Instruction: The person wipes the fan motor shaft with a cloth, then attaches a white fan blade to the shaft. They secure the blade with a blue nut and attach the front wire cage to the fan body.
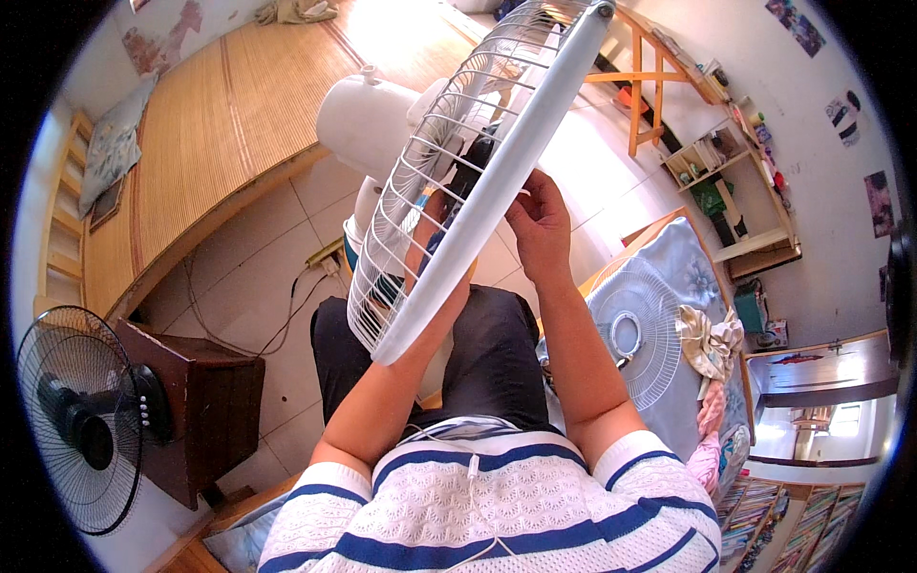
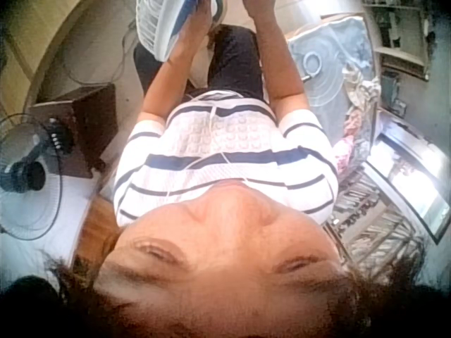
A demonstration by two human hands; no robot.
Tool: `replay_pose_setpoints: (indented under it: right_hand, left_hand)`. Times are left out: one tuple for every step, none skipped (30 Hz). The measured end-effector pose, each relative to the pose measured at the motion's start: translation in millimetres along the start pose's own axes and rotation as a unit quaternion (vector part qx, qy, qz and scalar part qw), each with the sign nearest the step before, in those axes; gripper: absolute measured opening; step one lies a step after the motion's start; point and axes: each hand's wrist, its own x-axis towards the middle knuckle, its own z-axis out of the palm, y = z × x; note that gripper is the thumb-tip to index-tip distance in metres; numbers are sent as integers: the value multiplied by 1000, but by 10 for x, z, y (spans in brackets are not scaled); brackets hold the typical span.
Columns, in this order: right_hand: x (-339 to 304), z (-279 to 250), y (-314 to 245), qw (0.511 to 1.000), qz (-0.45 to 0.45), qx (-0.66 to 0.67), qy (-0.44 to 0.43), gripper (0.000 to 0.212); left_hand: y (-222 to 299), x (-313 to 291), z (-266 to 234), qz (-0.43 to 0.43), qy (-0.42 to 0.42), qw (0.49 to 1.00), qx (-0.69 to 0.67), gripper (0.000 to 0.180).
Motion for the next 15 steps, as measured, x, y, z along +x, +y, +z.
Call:
replay_pose_setpoints:
  right_hand:
    - [0, 1, -2, 1000, 5, 14, -2, 43]
    - [1, -1, 5, 1000, 3, 14, -3, 43]
    - [2, -3, 20, 1000, 1, 15, -4, 42]
    - [4, -4, 30, 1000, -1, 16, -5, 42]
    - [6, 4, 35, 1000, -6, 20, -3, 42]
    - [8, 20, 34, 1000, -11, 23, -2, 42]
    - [10, 32, 29, 1000, -16, 26, -1, 42]
    - [13, 40, 14, 1000, 2, 25, -1, 42]
    - [19, 48, -7, 999, 19, 25, -1, 42]
    - [23, 54, -29, 999, 37, 25, -1, 41]
    - [20, 50, -55, 999, 49, 12, -7, 41]
    - [17, 38, -81, 998, 61, 0, -13, 40]
    - [16, 28, -107, 997, 73, -12, -19, 39]
    - [28, 26, -139, 995, 97, 20, -12, 38]
    - [46, 30, -183, 991, 121, 51, -5, 37]
  left_hand:
    - [-15, -1, 3, -4, -3, 1000, -3, 37]
    - [-22, -2, 5, -8, -7, 1000, -5, 37]
    - [-13, -7, 2, -19, -8, 1000, -10, 37]
    - [8, -16, -3, -30, -9, 999, -15, 37]
    - [18, -22, -5, -41, -11, 999, -20, 37]
    - [-12, -23, -3, -15, -1, 1000, 6, 37]
    - [-67, -25, 4, 10, 8, 999, 32, 37]
    - [-95, -26, 9, 36, 17, 998, 57, 37]
    - [-86, -27, 8, 14, 11, 999, 32, 36]
    - [-61, -27, 3, -8, 4, 1000, 6, 36]
    - [-27, -25, -3, -30, -2, 999, -20, 35]
    - [40, -13, -16, -25, -8, 1000, 7, 35]
    - [130, 5, -32, -20, -14, 999, 35, 35]
    - [132, 6, -32, -16, -16, 999, 44, 34]
    - [143, 12, -37, -12, -18, 998, 53, 34]
